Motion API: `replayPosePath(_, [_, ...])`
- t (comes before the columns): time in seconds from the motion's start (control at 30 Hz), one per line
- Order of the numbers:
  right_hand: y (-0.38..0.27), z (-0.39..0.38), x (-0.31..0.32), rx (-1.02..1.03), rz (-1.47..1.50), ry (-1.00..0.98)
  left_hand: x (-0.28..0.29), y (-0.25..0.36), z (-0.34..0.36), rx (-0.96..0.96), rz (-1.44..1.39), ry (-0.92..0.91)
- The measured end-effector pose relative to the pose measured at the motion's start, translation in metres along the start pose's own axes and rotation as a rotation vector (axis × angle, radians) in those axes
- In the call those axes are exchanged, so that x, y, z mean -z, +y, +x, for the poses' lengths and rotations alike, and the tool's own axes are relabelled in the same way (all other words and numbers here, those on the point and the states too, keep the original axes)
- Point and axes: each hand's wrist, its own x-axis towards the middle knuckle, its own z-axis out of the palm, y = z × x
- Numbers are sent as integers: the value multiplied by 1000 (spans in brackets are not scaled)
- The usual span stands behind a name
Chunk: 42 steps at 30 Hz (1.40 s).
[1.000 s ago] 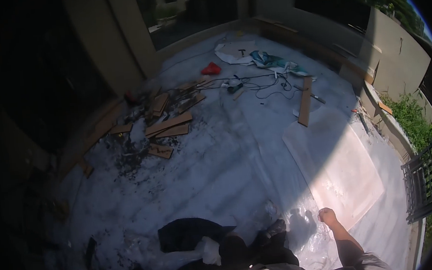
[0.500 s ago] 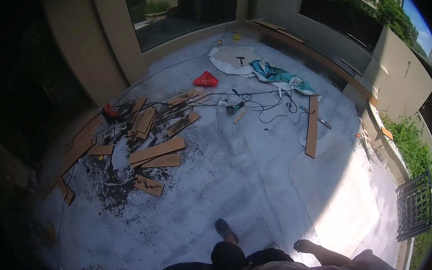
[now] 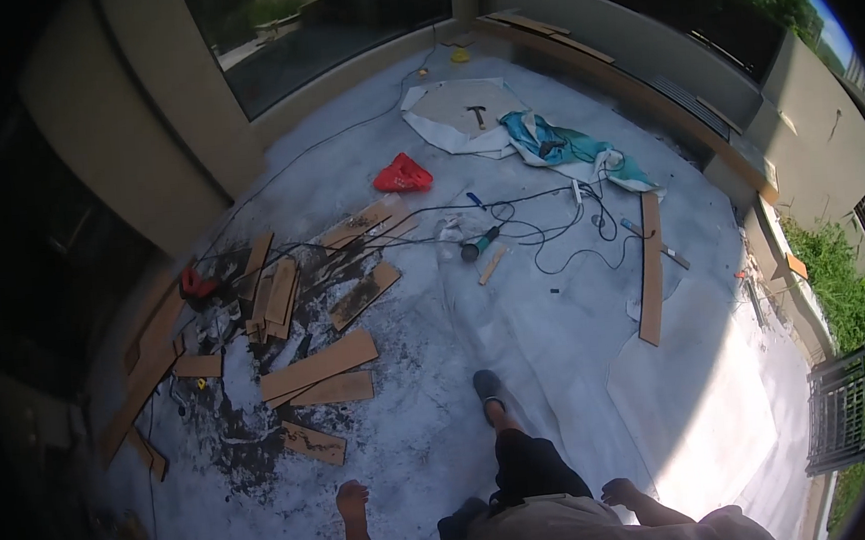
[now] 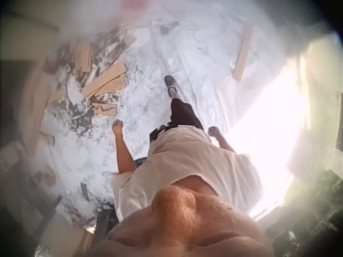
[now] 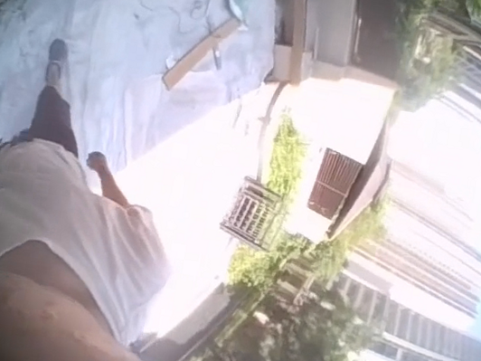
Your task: The person applies adhesive to a strip of decking using a caulking gun and then presses the strip into place on the floor. The person later picks up small white pieces from a piece of cardboard.
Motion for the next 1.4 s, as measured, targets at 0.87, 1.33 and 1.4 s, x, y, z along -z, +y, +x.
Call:
replayPosePath(0.87, [-816, 573, -37, 12, -895, 68, -234, 89, 557, 359, 543, 457])
replayPosePath(1.33, [-891, 1187, -210, 418, -1140, 82, -327, 125, 1193, -105, 1539, 80])
replayPosePath(1.4, [-884, 1273, -244, 407, -1119, 85, -306, 86, 1255, -279, 1802, 122])
